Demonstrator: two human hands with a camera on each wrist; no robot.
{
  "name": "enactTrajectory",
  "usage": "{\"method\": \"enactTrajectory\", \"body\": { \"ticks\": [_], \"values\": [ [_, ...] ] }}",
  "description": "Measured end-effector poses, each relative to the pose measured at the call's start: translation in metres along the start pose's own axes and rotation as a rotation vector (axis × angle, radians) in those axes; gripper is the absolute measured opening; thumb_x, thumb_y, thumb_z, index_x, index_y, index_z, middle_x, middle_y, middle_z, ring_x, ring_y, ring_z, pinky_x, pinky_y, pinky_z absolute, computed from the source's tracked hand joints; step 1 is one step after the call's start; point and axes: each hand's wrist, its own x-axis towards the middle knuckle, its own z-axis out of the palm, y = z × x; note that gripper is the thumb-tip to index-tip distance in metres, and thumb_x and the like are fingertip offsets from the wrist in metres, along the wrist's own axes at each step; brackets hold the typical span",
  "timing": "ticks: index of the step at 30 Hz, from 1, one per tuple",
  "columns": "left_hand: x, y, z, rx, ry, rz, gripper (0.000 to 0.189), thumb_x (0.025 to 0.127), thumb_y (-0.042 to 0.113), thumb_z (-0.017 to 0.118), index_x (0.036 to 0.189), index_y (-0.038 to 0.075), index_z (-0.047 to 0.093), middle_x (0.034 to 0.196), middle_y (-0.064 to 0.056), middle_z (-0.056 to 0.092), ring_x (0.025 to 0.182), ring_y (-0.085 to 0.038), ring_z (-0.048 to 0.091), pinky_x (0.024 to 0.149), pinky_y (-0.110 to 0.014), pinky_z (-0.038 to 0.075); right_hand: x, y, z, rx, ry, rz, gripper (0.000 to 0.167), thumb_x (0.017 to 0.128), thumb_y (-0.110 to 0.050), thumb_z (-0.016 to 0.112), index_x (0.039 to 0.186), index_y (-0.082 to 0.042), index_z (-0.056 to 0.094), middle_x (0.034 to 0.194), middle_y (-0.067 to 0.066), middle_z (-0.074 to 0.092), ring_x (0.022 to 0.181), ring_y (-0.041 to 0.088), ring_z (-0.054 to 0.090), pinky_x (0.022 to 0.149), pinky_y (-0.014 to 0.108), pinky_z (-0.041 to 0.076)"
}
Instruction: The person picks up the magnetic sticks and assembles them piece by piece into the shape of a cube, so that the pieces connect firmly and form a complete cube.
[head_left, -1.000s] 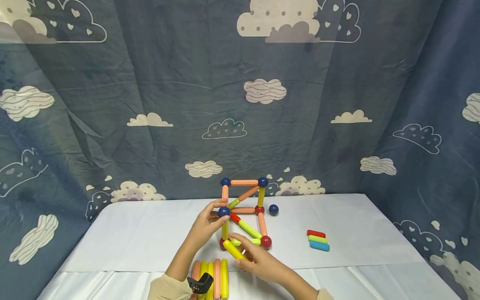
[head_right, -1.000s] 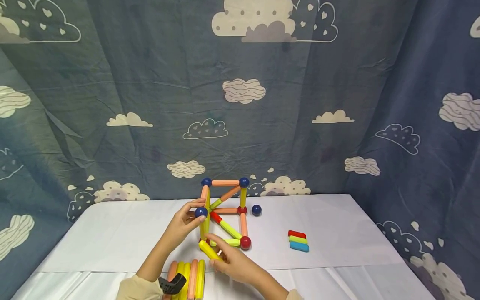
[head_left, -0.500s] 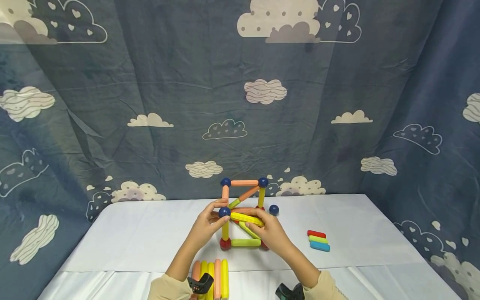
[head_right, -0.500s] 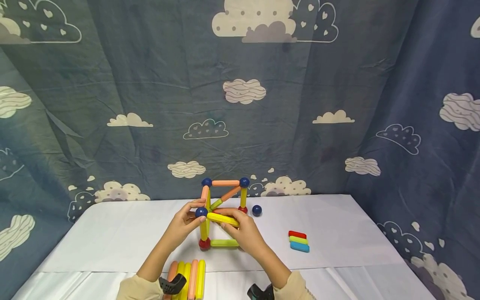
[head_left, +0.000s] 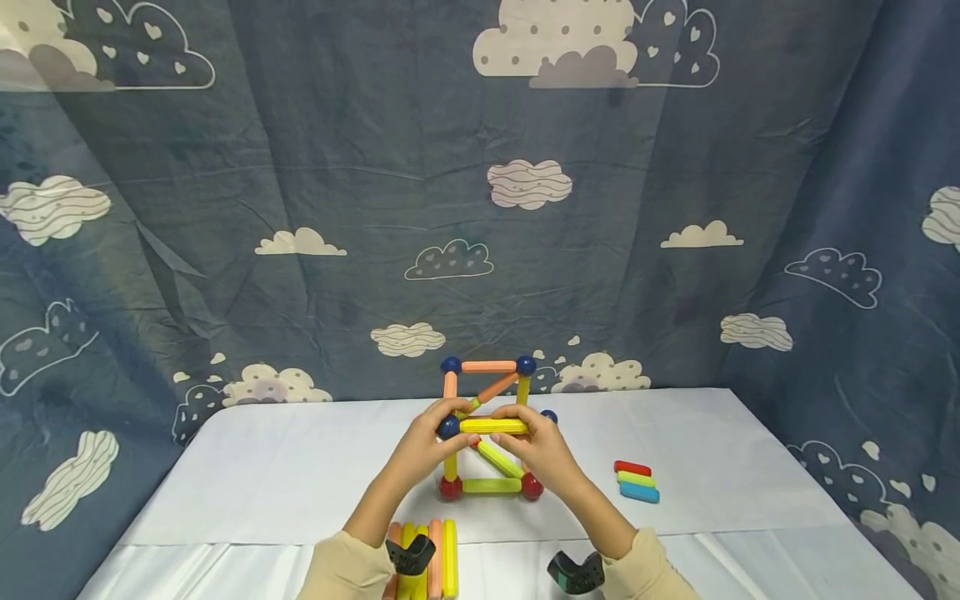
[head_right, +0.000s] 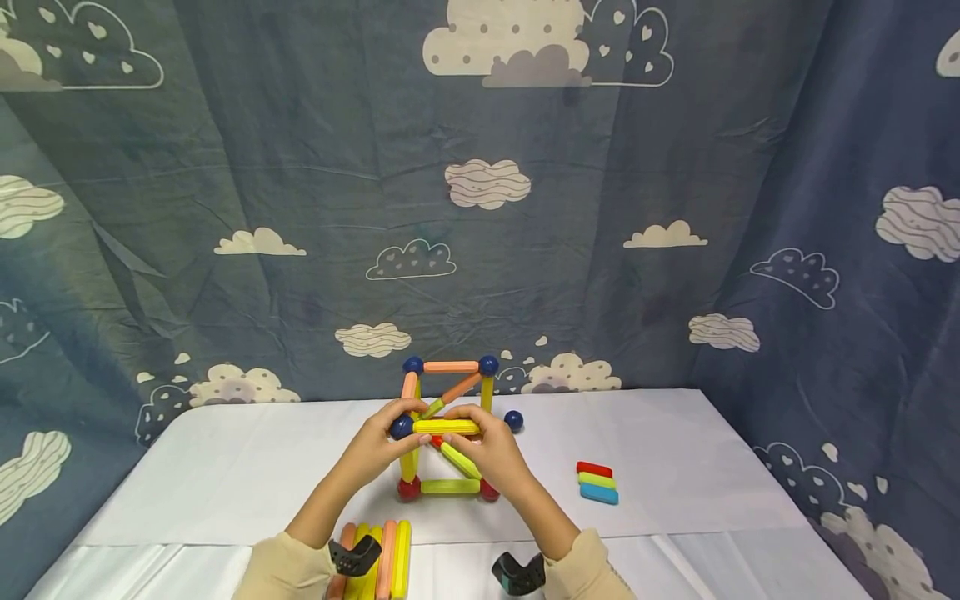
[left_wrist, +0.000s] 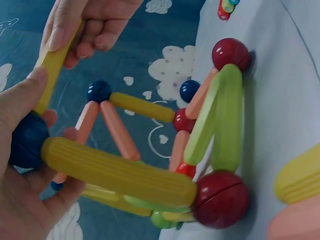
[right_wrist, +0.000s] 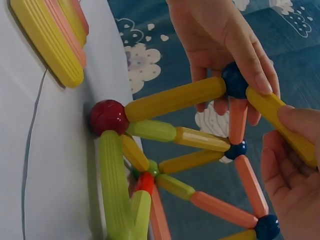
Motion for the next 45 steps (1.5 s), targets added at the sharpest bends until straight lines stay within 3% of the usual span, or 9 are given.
{"method": "enactTrajectory", "body": {
  "ticks": [4, 9, 16, 24, 27, 30, 33, 39, 45],
  "values": [
    [0.001, 0.000, 0.007, -0.039, 0.015, 0.016, 0.025, 0.081, 0.025, 0.066, 0.104, 0.019, 0.060, 0.102, 0.007, 0.054, 0.096, -0.012, 0.052, 0.083, -0.030, 0.045, -0.004, -0.010, -0.007, -0.043, -0.028, 0.012, 0.035, 0.080, 0.000, 0.066, 0.112, 0.003, 0.054, 0.108, 0.015, 0.056, 0.087, 0.026, 0.054, 0.078, 0.033, 0.048],
    [0.000, 0.000, 0.011, -0.053, 0.032, 0.023, 0.023, 0.083, 0.019, 0.065, 0.105, 0.015, 0.060, 0.101, 0.006, 0.053, 0.094, -0.013, 0.052, 0.081, -0.030, 0.045, -0.004, 0.036, -0.024, -0.086, -0.007, 0.055, 0.051, 0.075, -0.003, 0.071, 0.121, -0.001, 0.049, 0.114, 0.013, 0.052, 0.093, 0.030, 0.051, 0.079, 0.043, 0.046],
    [-0.001, 0.000, 0.012, -0.037, 0.048, 0.041, 0.025, 0.084, 0.019, 0.063, 0.107, 0.010, 0.059, 0.106, 0.002, 0.052, 0.102, -0.018, 0.050, 0.084, -0.032, 0.045, 0.008, 0.098, -0.045, -0.191, 0.122, 0.177, 0.054, 0.076, -0.007, 0.071, 0.124, -0.008, 0.047, 0.119, 0.014, 0.049, 0.089, 0.028, 0.049, 0.067, 0.030, 0.044],
    [-0.001, 0.000, 0.013, -0.057, 0.034, -0.002, 0.025, 0.084, 0.019, 0.063, 0.107, 0.012, 0.058, 0.109, 0.003, 0.050, 0.104, -0.015, 0.050, 0.083, -0.028, 0.045, 0.022, 0.131, -0.047, -0.303, 0.147, 0.310, 0.050, 0.080, -0.013, 0.068, 0.126, -0.010, 0.050, 0.124, 0.013, 0.048, 0.083, 0.023, 0.047, 0.064, 0.030, 0.040],
    [-0.001, -0.001, 0.014, -0.052, 0.036, -0.002, 0.025, 0.084, 0.018, 0.063, 0.108, 0.011, 0.057, 0.109, 0.002, 0.050, 0.103, -0.016, 0.050, 0.083, -0.028, 0.045, 0.023, 0.139, -0.044, -0.334, 0.138, 0.331, 0.047, 0.080, -0.011, 0.067, 0.125, -0.009, 0.051, 0.124, 0.015, 0.048, 0.086, 0.025, 0.049, 0.070, 0.034, 0.043],
    [-0.001, 0.000, 0.013, -0.043, 0.043, 0.003, 0.025, 0.084, 0.017, 0.063, 0.108, 0.010, 0.057, 0.109, 0.002, 0.050, 0.103, -0.016, 0.050, 0.083, -0.028, 0.045, 0.024, 0.144, -0.039, -0.355, 0.128, 0.347, 0.045, 0.081, -0.010, 0.065, 0.124, -0.008, 0.052, 0.124, 0.017, 0.049, 0.101, 0.031, 0.050, 0.084, 0.043, 0.043],
    [-0.001, 0.000, 0.014, -0.037, 0.049, 0.008, 0.025, 0.084, 0.016, 0.063, 0.107, 0.011, 0.057, 0.108, 0.002, 0.050, 0.103, -0.015, 0.050, 0.083, -0.027, 0.045, 0.024, 0.145, -0.037, -0.373, 0.132, 0.360, 0.043, 0.082, -0.011, 0.065, 0.123, -0.006, 0.052, 0.119, 0.020, 0.052, 0.107, 0.035, 0.048, 0.088, 0.049, 0.039],
    [-0.001, -0.001, 0.015, -0.027, 0.044, -0.002, 0.023, 0.084, 0.016, 0.063, 0.107, 0.014, 0.056, 0.109, 0.002, 0.050, 0.104, -0.014, 0.050, 0.084, -0.026, 0.044, 0.020, 0.132, -0.043, -0.275, 0.221, 0.359, 0.043, 0.084, -0.017, 0.065, 0.123, -0.005, 0.051, 0.112, 0.019, 0.055, 0.089, 0.027, 0.053, 0.073, 0.037, 0.046],
    [-0.001, -0.001, 0.014, -0.016, 0.040, 0.007, 0.024, 0.085, 0.013, 0.062, 0.108, 0.013, 0.055, 0.110, 0.001, 0.050, 0.105, -0.015, 0.050, 0.085, -0.026, 0.044, 0.009, 0.096, -0.051, -0.139, 0.228, 0.289, 0.049, 0.084, -0.028, 0.064, 0.126, -0.009, 0.048, 0.115, 0.015, 0.054, 0.093, 0.025, 0.052, 0.072, 0.032, 0.045]
  ]
}}
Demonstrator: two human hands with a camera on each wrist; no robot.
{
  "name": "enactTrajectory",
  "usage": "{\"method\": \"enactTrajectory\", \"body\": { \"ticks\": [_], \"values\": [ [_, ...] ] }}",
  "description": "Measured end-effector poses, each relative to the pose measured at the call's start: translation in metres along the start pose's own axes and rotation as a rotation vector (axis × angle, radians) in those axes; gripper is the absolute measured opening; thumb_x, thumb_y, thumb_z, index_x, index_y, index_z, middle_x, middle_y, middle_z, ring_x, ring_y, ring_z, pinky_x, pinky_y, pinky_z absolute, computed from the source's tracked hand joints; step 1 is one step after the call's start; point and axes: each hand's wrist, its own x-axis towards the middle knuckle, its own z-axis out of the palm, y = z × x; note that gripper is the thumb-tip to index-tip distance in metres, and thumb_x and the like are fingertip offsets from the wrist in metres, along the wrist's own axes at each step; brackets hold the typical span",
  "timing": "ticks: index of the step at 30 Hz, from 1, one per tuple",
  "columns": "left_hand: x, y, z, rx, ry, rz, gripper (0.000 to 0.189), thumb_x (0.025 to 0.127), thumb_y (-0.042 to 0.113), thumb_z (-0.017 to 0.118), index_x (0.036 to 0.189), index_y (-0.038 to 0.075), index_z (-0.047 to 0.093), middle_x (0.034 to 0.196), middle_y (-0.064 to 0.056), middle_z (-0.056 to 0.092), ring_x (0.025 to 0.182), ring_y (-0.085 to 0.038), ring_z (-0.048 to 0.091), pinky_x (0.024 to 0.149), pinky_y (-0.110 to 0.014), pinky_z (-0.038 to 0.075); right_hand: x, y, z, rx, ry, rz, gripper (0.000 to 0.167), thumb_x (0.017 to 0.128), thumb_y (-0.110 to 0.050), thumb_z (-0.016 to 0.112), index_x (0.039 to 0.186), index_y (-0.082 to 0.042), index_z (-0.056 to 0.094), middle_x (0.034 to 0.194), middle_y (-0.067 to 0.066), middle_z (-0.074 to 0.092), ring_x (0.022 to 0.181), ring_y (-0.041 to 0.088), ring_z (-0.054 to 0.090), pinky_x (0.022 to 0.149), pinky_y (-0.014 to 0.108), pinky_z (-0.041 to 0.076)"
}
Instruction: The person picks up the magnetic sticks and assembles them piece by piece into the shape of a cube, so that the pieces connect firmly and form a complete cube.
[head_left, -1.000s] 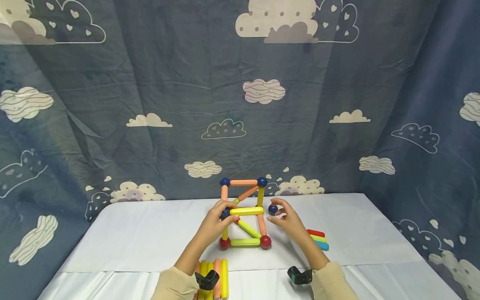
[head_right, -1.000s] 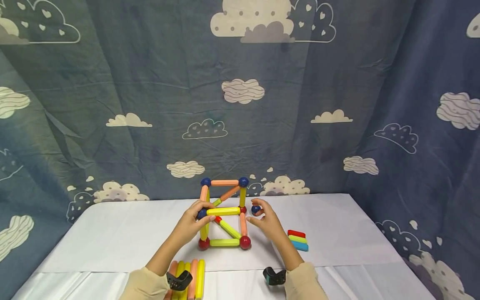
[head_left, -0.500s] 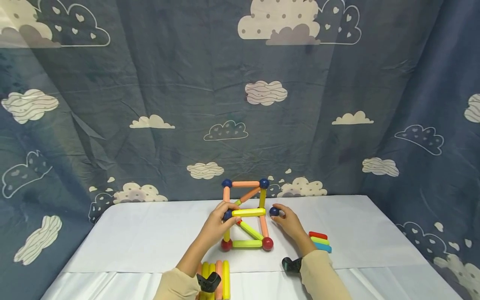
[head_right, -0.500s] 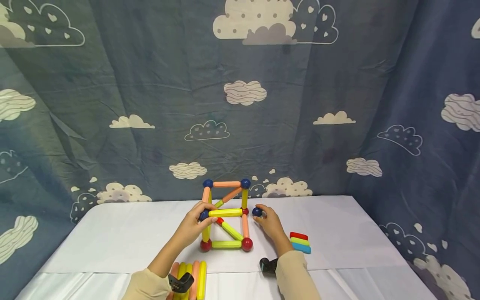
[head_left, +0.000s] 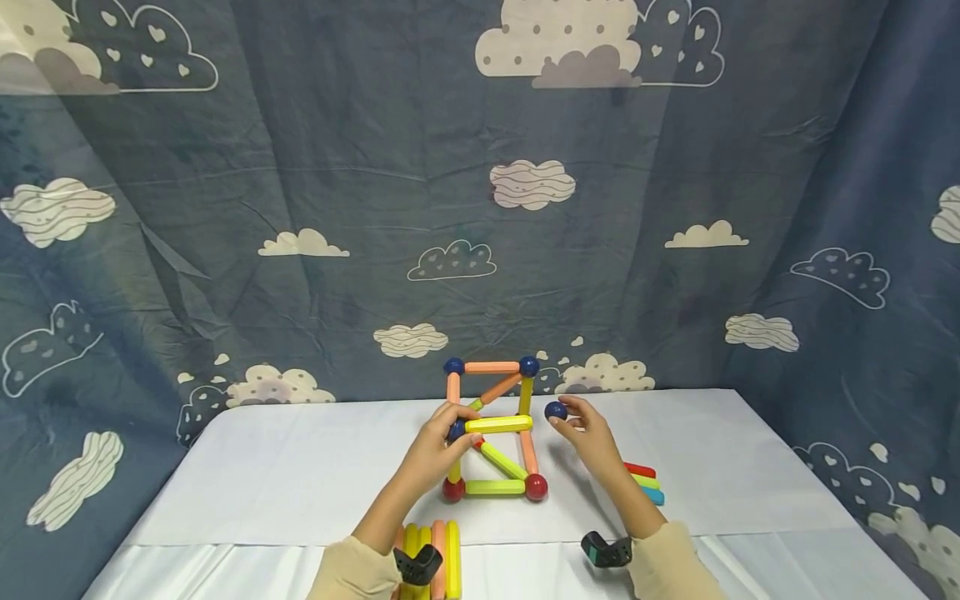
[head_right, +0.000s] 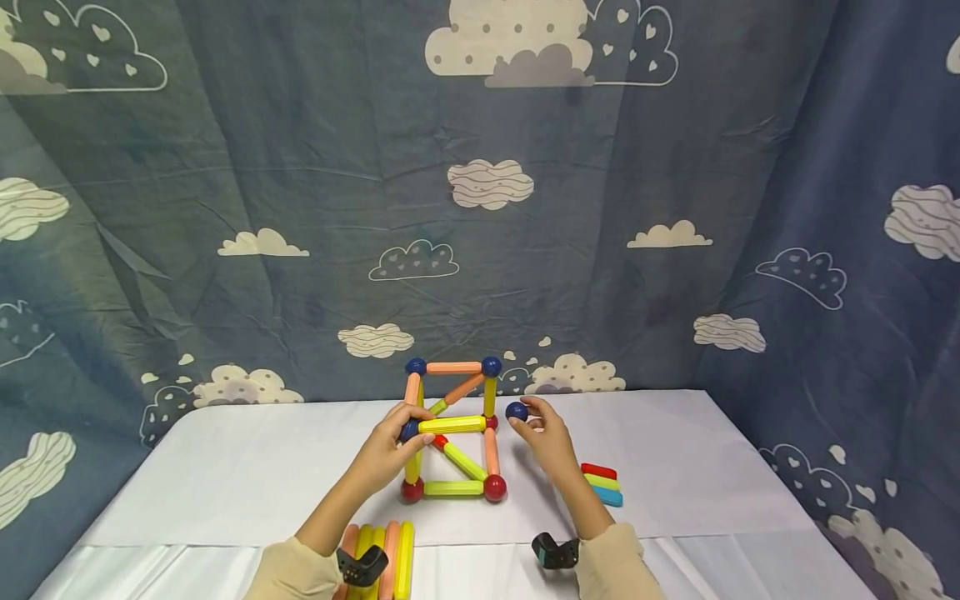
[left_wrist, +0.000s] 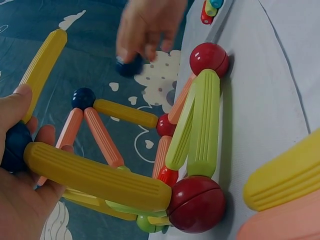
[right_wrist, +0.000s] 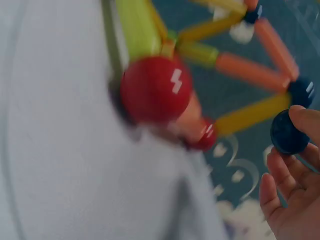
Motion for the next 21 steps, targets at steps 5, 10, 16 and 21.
{"method": "enactTrajectory", "body": {
  "ticks": [5, 10, 16, 21],
  "values": [
    [0.000, 0.001, -0.001, 0.002, -0.021, 0.012, 0.024, 0.086, 0.011, 0.060, 0.109, 0.012, 0.054, 0.111, 0.000, 0.050, 0.106, -0.014, 0.049, 0.086, -0.027, 0.044, -0.023, -0.027, -0.008, 0.091, -0.052, -0.062, 0.050, 0.082, -0.030, 0.066, 0.123, -0.008, 0.048, 0.111, 0.011, 0.054, 0.096, 0.026, 0.051, 0.078, 0.028, 0.046],
    [0.000, 0.000, -0.005, 0.006, -0.066, 0.021, 0.024, 0.089, 0.012, 0.057, 0.113, 0.010, 0.053, 0.111, 0.002, 0.049, 0.106, -0.014, 0.048, 0.087, -0.030, 0.043, -0.037, -0.045, -0.009, 0.150, -0.097, -0.157, 0.047, 0.082, -0.024, 0.066, 0.121, -0.004, 0.049, 0.109, 0.011, 0.054, 0.094, 0.027, 0.051, 0.076, 0.022, 0.047],
    [0.001, -0.001, -0.010, 0.014, -0.122, 0.016, 0.025, 0.090, 0.020, 0.056, 0.115, 0.014, 0.053, 0.111, 0.003, 0.049, 0.103, -0.014, 0.049, 0.087, -0.032, 0.043, -0.039, -0.050, -0.008, 0.198, -0.120, -0.169, 0.045, 0.082, -0.022, 0.067, 0.120, -0.004, 0.050, 0.111, 0.011, 0.054, 0.095, 0.025, 0.051, 0.078, 0.021, 0.046],
    [0.004, 0.001, -0.013, 0.056, -0.135, 0.004, 0.029, 0.087, 0.023, 0.060, 0.115, 0.015, 0.056, 0.107, 0.004, 0.053, 0.097, -0.011, 0.052, 0.083, -0.028, 0.044, -0.039, -0.048, -0.008, 0.214, -0.125, -0.170, 0.046, 0.081, -0.022, 0.068, 0.120, -0.004, 0.050, 0.113, 0.011, 0.053, 0.096, 0.027, 0.052, 0.078, 0.022, 0.046]
  ]
}}
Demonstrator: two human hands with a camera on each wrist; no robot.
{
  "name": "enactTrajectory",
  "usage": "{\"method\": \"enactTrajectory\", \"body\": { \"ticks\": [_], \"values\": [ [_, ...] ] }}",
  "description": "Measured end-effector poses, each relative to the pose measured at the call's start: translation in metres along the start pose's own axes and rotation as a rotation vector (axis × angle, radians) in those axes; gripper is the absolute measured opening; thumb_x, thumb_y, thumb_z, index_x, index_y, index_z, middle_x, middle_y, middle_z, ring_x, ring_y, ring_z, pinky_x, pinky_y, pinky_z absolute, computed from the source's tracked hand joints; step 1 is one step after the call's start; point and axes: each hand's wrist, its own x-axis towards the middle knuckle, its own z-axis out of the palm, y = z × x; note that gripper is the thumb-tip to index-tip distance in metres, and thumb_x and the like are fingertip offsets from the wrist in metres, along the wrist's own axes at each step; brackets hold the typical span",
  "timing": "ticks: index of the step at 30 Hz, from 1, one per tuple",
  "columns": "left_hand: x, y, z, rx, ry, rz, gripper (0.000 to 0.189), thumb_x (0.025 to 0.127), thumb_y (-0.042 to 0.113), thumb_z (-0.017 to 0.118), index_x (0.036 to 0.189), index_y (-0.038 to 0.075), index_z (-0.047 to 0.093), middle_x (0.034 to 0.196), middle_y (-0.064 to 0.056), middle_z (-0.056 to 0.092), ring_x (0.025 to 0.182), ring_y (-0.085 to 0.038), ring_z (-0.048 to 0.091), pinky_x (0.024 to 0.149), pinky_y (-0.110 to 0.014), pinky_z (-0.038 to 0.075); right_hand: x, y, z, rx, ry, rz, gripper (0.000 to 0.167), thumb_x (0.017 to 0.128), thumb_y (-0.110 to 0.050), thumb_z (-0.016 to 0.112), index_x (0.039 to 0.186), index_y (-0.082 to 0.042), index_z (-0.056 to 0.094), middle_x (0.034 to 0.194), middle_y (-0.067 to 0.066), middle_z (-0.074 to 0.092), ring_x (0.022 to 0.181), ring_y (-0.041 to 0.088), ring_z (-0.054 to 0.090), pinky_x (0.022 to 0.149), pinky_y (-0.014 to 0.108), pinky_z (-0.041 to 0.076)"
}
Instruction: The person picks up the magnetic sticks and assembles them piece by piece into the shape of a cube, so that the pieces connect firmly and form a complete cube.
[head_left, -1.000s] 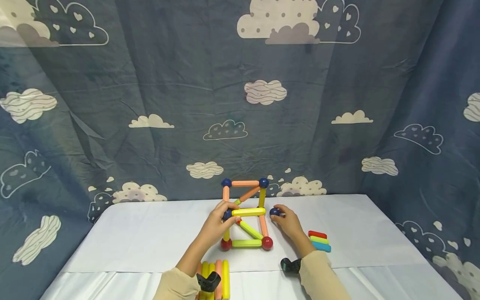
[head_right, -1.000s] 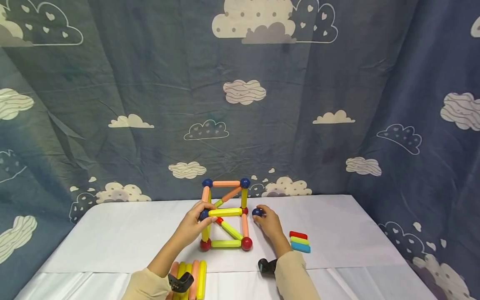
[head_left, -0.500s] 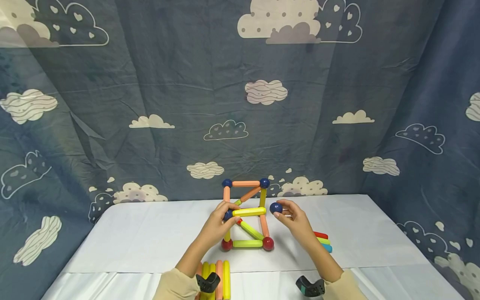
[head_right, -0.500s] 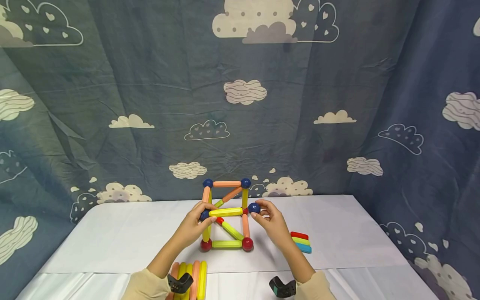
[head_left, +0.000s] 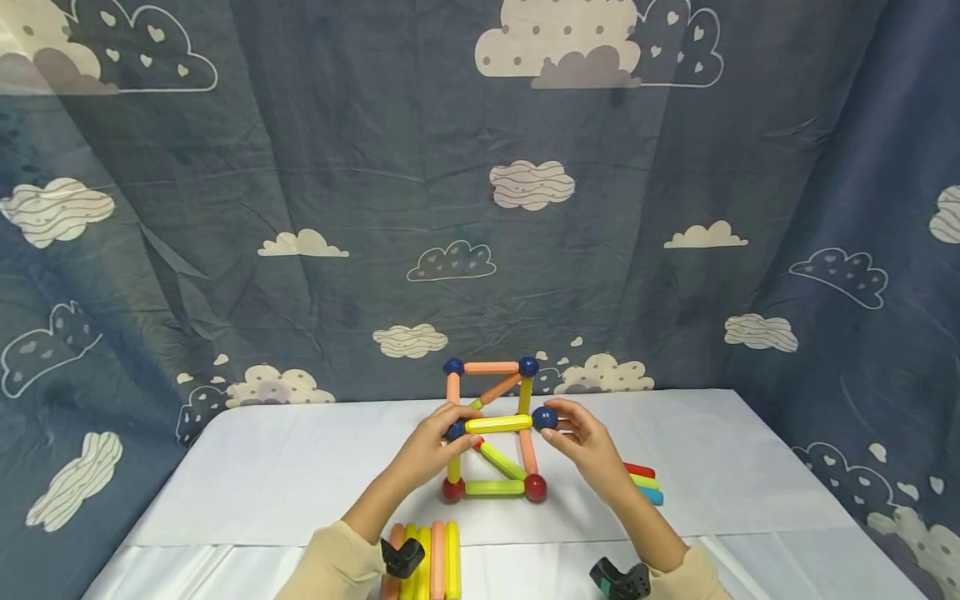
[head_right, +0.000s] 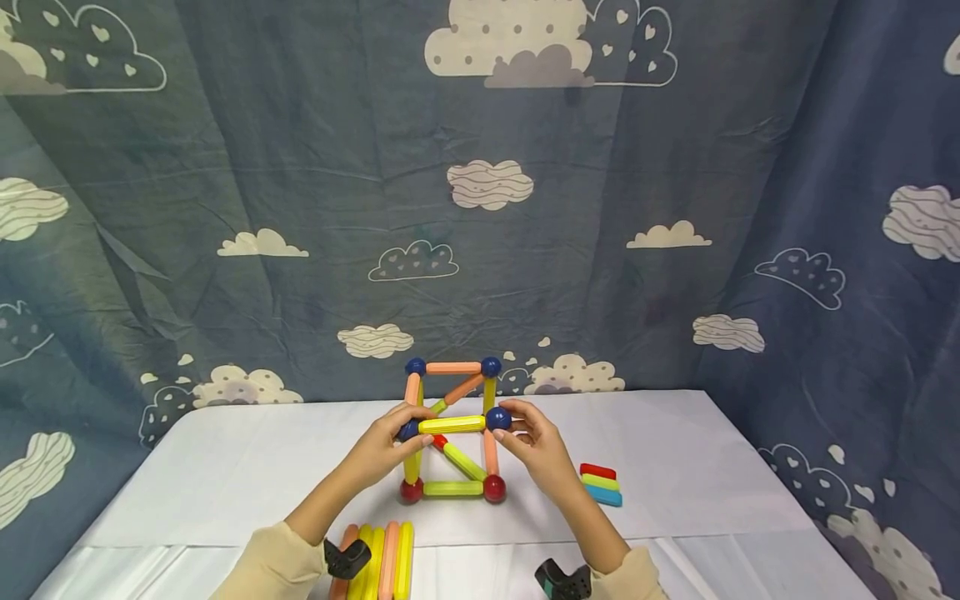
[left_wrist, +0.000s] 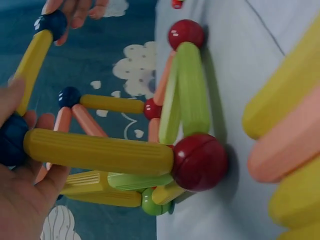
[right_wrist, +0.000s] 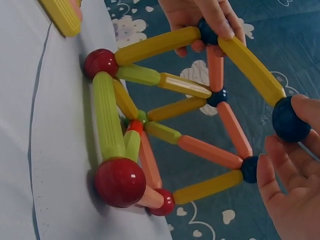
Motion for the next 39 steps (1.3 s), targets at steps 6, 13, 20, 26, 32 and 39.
{"method": "enactTrajectory", "body": {
  "ticks": [6, 13, 20, 26, 32, 39],
  "values": [
    [0.000, 0.000, 0.000, 0.000, 0.014, 0.025, 0.024, 0.087, 0.022, 0.060, 0.111, 0.016, 0.057, 0.102, 0.007, 0.053, 0.092, -0.010, 0.051, 0.079, -0.028, 0.045, -0.008, -0.001, 0.004, -0.056, 0.064, -0.001, 0.055, 0.078, -0.017, 0.071, 0.125, -0.006, 0.044, 0.110, 0.010, 0.046, 0.092, 0.023, 0.048, 0.078, 0.021, 0.045],
    [0.000, 0.000, 0.002, 0.017, 0.008, 0.050, 0.025, 0.088, 0.020, 0.059, 0.112, 0.014, 0.057, 0.103, 0.002, 0.053, 0.093, -0.011, 0.051, 0.080, -0.029, 0.045, -0.047, 0.002, 0.030, -0.068, 0.096, 0.001, 0.055, 0.073, -0.007, 0.074, 0.117, -0.004, 0.040, 0.089, 0.008, 0.040, 0.079, 0.026, 0.043, 0.071, 0.029, 0.043],
    [0.001, -0.001, 0.002, 0.021, 0.020, 0.067, 0.026, 0.088, 0.019, 0.059, 0.112, 0.012, 0.057, 0.103, 0.000, 0.054, 0.091, -0.011, 0.051, 0.079, -0.032, 0.045, -0.073, 0.015, 0.061, -0.010, -0.354, 0.003, 0.055, 0.079, -0.014, 0.070, 0.123, -0.002, 0.040, 0.097, 0.014, 0.044, 0.077, 0.022, 0.046, 0.068, 0.027, 0.044],
    [0.000, -0.001, 0.002, 0.018, 0.024, 0.061, 0.024, 0.087, 0.017, 0.060, 0.111, 0.014, 0.057, 0.102, 0.003, 0.053, 0.091, -0.011, 0.051, 0.079, -0.030, 0.045, -0.074, 0.025, 0.082, 0.016, -0.614, 0.019, 0.065, 0.080, -0.019, 0.069, 0.132, -0.004, 0.033, 0.102, 0.007, 0.044, 0.082, 0.015, 0.047, 0.070, 0.024, 0.041],
    [0.000, -0.001, 0.002, 0.016, 0.027, 0.066, 0.025, 0.087, 0.018, 0.060, 0.112, 0.012, 0.057, 0.102, 0.005, 0.052, 0.091, -0.010, 0.050, 0.079, -0.029, 0.045, -0.071, 0.022, 0.097, -0.278, -0.626, -0.015, 0.079, 0.072, -0.039, 0.073, 0.135, -0.008, 0.036, 0.092, -0.010, 0.044, 0.074, 0.004, 0.041, 0.061, 0.024, 0.028],
    [0.000, -0.001, 0.002, 0.013, 0.028, 0.066, 0.025, 0.087, 0.021, 0.059, 0.111, 0.014, 0.057, 0.102, 0.005, 0.053, 0.090, -0.009, 0.050, 0.078, -0.030, 0.045, -0.071, 0.018, 0.101, -0.267, -0.602, 0.023, 0.077, 0.066, -0.035, 0.079, 0.127, -0.016, 0.037, 0.092, -0.011, 0.047, 0.077, 0.006, 0.041, 0.062, 0.029, 0.026]
  ]
}}
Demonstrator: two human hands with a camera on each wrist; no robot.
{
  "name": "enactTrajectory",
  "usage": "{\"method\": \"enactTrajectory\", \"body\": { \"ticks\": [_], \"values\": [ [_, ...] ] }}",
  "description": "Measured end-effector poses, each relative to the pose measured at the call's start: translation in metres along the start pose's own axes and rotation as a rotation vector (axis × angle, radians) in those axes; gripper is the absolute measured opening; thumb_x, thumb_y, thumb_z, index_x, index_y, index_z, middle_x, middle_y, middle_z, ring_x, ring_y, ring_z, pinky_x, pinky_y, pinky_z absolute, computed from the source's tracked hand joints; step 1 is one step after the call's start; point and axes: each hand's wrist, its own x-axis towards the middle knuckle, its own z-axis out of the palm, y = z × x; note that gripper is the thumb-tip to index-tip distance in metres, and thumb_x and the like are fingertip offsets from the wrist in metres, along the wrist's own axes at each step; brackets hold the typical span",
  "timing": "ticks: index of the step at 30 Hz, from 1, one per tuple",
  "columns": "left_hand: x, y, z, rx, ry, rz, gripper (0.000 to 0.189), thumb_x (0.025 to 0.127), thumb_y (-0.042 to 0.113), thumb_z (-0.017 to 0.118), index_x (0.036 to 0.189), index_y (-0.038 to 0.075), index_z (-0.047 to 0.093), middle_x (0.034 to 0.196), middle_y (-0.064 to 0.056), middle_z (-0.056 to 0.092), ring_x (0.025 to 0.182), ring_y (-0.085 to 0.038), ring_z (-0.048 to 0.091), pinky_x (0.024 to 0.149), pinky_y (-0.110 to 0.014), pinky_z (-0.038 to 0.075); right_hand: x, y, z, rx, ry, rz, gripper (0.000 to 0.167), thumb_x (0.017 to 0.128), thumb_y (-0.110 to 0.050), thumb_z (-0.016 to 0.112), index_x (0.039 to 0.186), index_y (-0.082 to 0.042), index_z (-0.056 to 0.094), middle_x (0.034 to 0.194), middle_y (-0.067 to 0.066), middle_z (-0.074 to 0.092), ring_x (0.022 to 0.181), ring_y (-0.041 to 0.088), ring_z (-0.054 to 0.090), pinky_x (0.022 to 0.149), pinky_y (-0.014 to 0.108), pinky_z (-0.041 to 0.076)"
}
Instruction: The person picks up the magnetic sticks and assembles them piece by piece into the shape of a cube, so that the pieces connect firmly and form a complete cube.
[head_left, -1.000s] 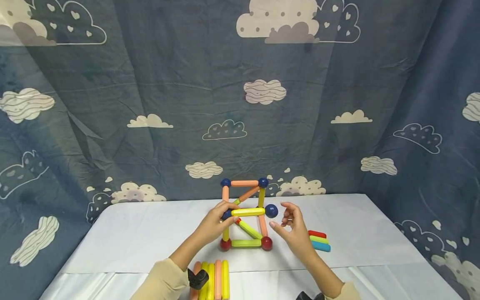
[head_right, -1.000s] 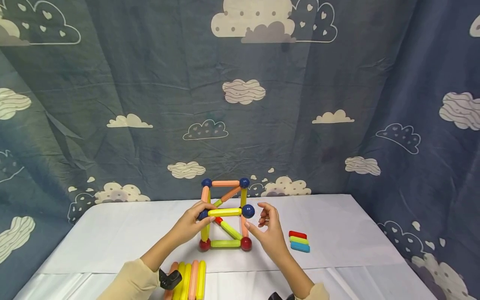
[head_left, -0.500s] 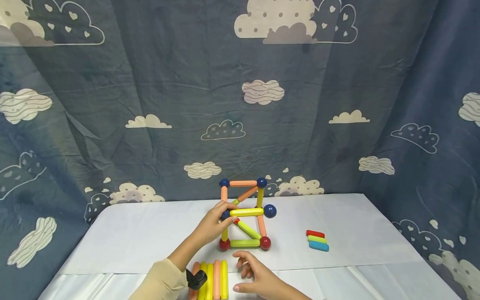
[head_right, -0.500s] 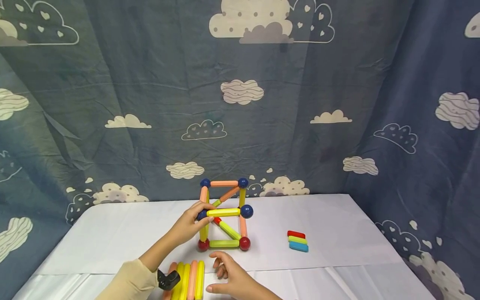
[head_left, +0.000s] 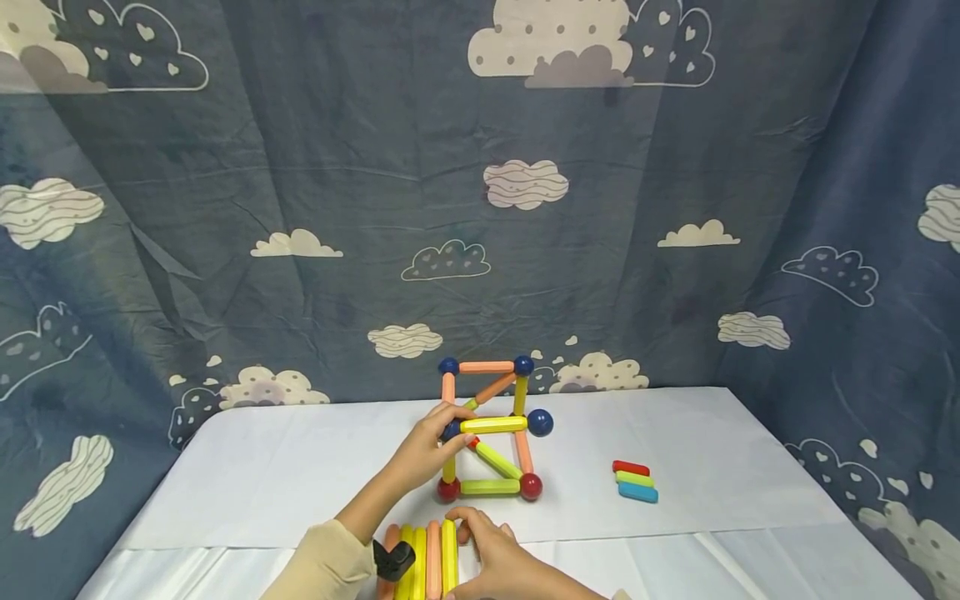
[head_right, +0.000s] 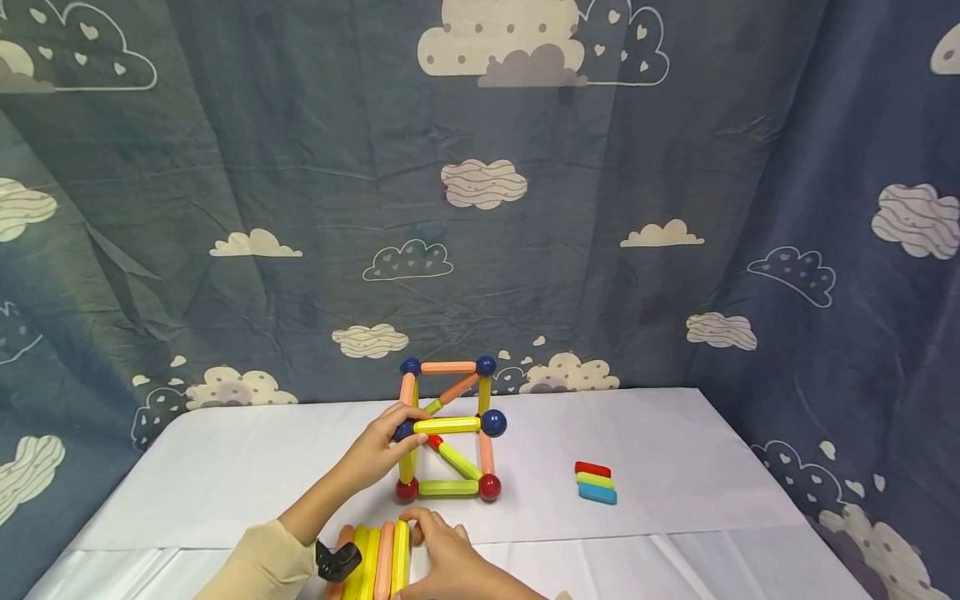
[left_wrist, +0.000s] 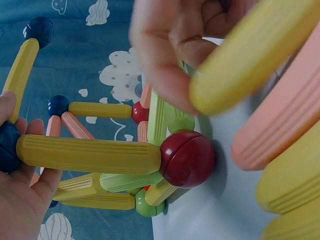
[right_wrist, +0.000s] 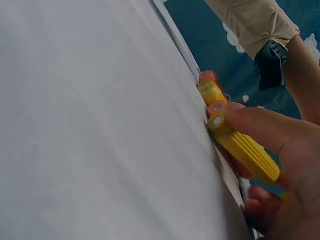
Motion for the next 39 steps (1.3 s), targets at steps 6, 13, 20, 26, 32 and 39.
{"method": "enactTrajectory", "body": {
  "ticks": [6, 13, 20, 26, 32, 39],
  "values": [
    [-0.001, 0.002, 0.000, 0.001, 0.004, 0.004, 0.025, 0.088, 0.019, 0.059, 0.112, 0.011, 0.057, 0.101, 0.007, 0.052, 0.088, -0.010, 0.050, 0.075, -0.028, 0.045, -0.003, -0.003, -0.001, 0.318, 0.024, 0.012, 0.065, 0.074, -0.011, 0.071, 0.123, -0.014, 0.029, 0.072, -0.004, 0.054, 0.065, 0.005, 0.048, 0.063, 0.021, 0.038],
    [-0.001, 0.003, 0.000, -0.002, -0.010, -0.011, 0.025, 0.088, 0.019, 0.059, 0.112, 0.010, 0.057, 0.103, 0.005, 0.053, 0.089, -0.010, 0.051, 0.075, -0.029, 0.045, -0.008, -0.005, -0.020, 0.252, 0.225, 0.055, 0.044, 0.089, -0.021, 0.058, 0.125, -0.011, 0.036, 0.068, -0.002, 0.052, 0.055, 0.007, 0.042, 0.049, 0.018, 0.036],
    [0.000, 0.005, -0.001, -0.014, -0.025, -0.031, 0.026, 0.088, 0.015, 0.059, 0.113, 0.007, 0.056, 0.106, -0.004, 0.053, 0.094, -0.012, 0.050, 0.082, -0.031, 0.045, -0.008, 0.012, -0.062, -0.015, 0.606, 0.094, 0.033, 0.085, -0.014, 0.063, 0.114, -0.006, 0.051, 0.084, -0.002, 0.058, 0.073, 0.013, 0.052, 0.061, 0.023, 0.045],
    [-0.001, 0.004, -0.002, -0.014, -0.026, -0.035, 0.025, 0.088, 0.017, 0.058, 0.112, 0.008, 0.057, 0.102, -0.002, 0.053, 0.087, -0.012, 0.049, 0.074, -0.028, 0.045, -0.007, 0.024, -0.080, -0.038, 0.728, 0.102, 0.032, 0.082, -0.010, 0.066, 0.113, -0.007, 0.056, 0.093, 0.001, 0.061, 0.084, 0.016, 0.055, 0.069, 0.027, 0.047],
    [0.000, 0.003, -0.002, -0.021, -0.024, -0.045, 0.024, 0.088, 0.016, 0.059, 0.111, 0.010, 0.057, 0.101, -0.002, 0.053, 0.087, -0.012, 0.049, 0.073, -0.027, 0.045, -0.004, 0.028, -0.081, -0.003, 0.739, 0.050, 0.031, 0.081, -0.007, 0.066, 0.110, -0.008, 0.057, 0.092, 0.001, 0.062, 0.085, 0.018, 0.057, 0.072, 0.032, 0.049],
    [-0.002, 0.013, -0.005, -0.042, -0.018, -0.064, 0.023, 0.087, 0.012, 0.060, 0.110, 0.010, 0.057, 0.104, -0.001, 0.053, 0.090, -0.015, 0.050, 0.076, -0.030, 0.046, -0.002, 0.034, -0.081, -0.054, 0.706, 0.054, 0.040, 0.081, -0.008, 0.067, 0.118, -0.010, 0.052, 0.096, 0.002, 0.062, 0.084, 0.016, 0.057, 0.072, 0.029, 0.049]
  ]
}}
